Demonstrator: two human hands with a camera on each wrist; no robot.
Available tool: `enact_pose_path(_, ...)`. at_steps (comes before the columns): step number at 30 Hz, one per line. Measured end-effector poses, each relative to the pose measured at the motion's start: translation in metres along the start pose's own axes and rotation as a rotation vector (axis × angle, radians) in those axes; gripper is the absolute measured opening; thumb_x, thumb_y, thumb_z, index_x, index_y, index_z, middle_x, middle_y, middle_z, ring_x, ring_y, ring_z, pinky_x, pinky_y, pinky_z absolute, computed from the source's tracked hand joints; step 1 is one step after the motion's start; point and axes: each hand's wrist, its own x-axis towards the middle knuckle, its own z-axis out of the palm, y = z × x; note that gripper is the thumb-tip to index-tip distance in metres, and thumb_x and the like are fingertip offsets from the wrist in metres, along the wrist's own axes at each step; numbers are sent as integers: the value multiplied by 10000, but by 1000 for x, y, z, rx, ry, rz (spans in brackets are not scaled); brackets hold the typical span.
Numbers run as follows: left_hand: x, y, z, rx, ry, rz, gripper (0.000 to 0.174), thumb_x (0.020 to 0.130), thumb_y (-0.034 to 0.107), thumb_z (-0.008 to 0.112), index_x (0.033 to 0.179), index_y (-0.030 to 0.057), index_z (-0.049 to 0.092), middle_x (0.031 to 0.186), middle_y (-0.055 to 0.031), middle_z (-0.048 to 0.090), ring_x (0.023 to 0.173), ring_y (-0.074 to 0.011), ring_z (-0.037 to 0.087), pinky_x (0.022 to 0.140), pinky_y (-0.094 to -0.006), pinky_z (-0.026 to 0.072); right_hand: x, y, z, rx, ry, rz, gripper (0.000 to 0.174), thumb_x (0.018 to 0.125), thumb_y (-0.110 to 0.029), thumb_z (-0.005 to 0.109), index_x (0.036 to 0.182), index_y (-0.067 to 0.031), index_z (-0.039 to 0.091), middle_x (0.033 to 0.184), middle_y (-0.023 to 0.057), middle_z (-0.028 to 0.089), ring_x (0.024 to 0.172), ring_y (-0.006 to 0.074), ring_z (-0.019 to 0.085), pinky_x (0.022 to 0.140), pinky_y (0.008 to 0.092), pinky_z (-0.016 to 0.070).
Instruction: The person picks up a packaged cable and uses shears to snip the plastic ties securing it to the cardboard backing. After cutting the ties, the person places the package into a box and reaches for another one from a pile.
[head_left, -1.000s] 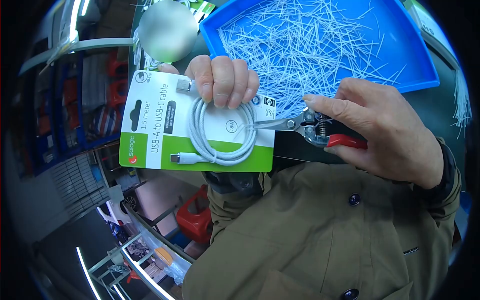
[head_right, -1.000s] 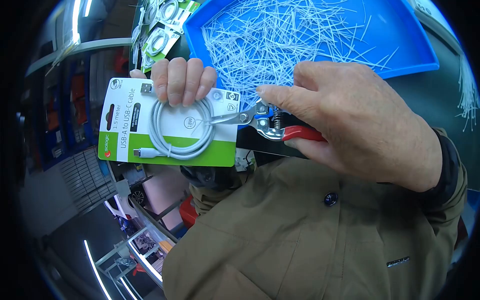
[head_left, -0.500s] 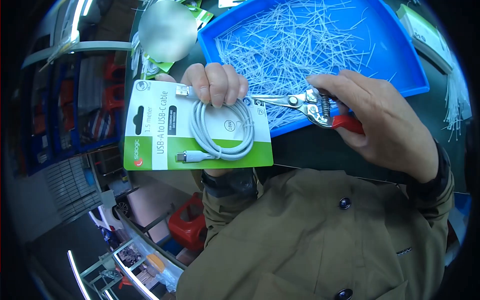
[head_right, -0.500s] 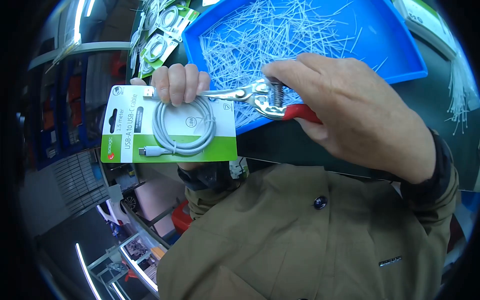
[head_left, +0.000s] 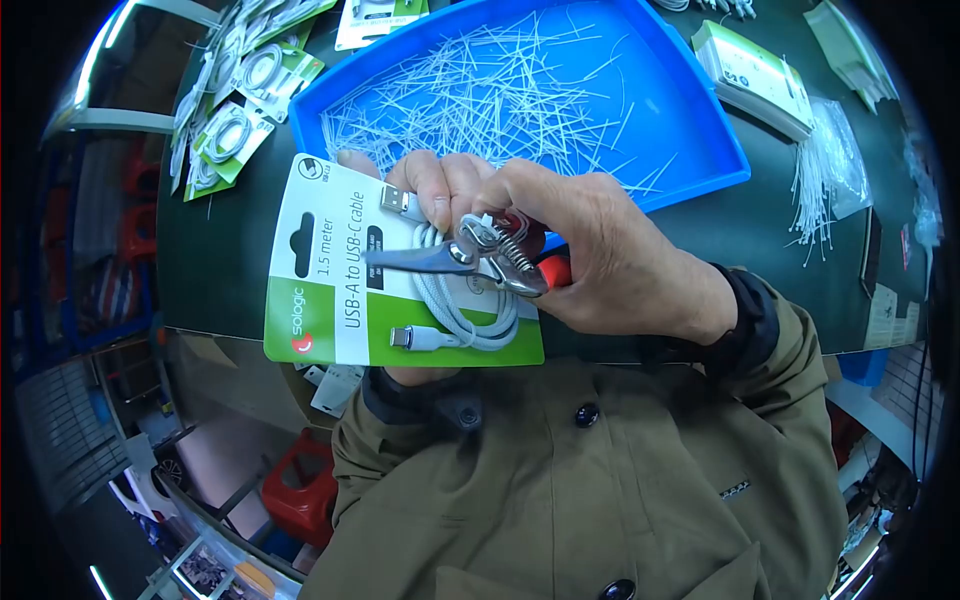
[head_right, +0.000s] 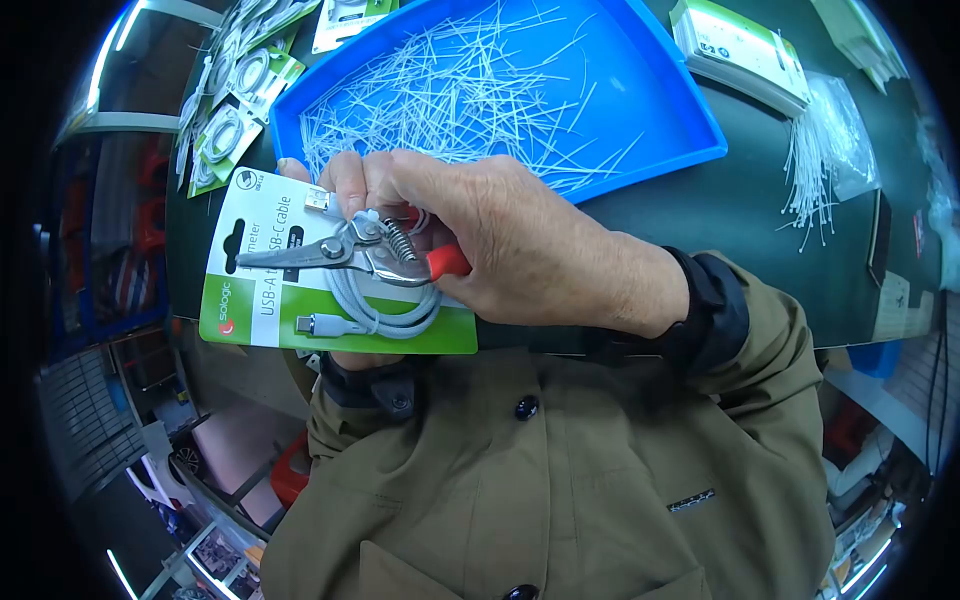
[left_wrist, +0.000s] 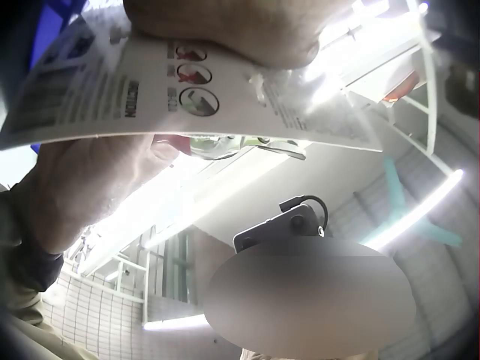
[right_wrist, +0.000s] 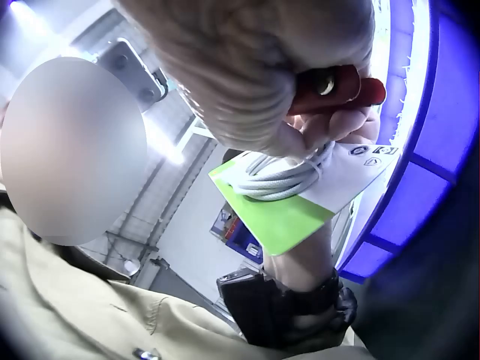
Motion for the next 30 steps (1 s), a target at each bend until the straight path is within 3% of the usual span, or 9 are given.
enact_pose_path(4,2,5,-1,-23,-38,-35,631,1167,588,210,912,116,540,815,-43,500,887,-218,462,1010,-390,395,-3,-2,0,26,5,93,349,872,-81,846,1115,-53,597,901,75,670,759,207,666,705,315,516)
enact_pose_path(6,8,10,-8,-31,-150,-43,641,1162,604,212,899,114,531,810,-45,499,853,-214,445,995,-384,390,-1,-7,-11,404,-45,352,283,924,-106,797,1115,-51,597,928,80,680,817,206,688,723,331,542)
enact_pose_path(8,5,13,-9,137,-143,31,666,1164,595,178,873,109,527,795,-48,495,801,-204,411,984,-382,372,1,-4,-16,725,-47,519,223,989,-232,762,1064,-68,631,897,35,656,797,115,622,721,284,512)
enact_pose_path(11,5,16,-9,162,-128,51,677,1177,530,126,840,111,538,758,-38,479,796,-194,390,988,-407,355,5,-9,-21,860,114,511,258,979,-247,774,1086,-58,636,860,37,652,778,105,615,711,283,506)
enact_pose_path(19,0,25,4,90,-54,48,650,1197,477,159,793,136,537,696,1,449,821,-182,384,955,-397,373,9,-9,-22,843,88,669,259,1003,-173,768,1147,-39,600,848,15,610,758,102,573,736,289,493)
enact_pose_path(22,1,28,1,42,-106,39,627,1198,466,171,813,146,549,707,6,462,835,-180,396,981,-407,375,6,0,-19,844,105,633,295,939,-173,797,1143,-32,637,891,41,669,774,107,625,685,272,506)
enact_pose_path(25,0,23,-1,40,-124,86,639,1187,505,158,864,144,575,735,1,485,812,-186,396,998,-422,374,9,-4,-25,558,132,579,298,932,-135,785,1148,-1,631,937,57,692,813,125,651,731,290,541)
enact_pose_path(29,5,25,-9,90,-224,96,678,1183,531,112,888,146,586,754,-3,497,828,-194,436,1022,-443,370,10,3,-24,-34,175,301,293,900,-51,765,1144,18,619,974,90,722,927,165,715,852,334,579)
enact_pose_path(30,4,24,-11,78,-219,91,681,1181,543,114,898,140,585,765,-11,503,829,-199,444,1014,-442,382,7,4,-22,31,129,287,382,905,-17,778,1240,-14,592,1009,47,686,891,82,620,815,263,534)
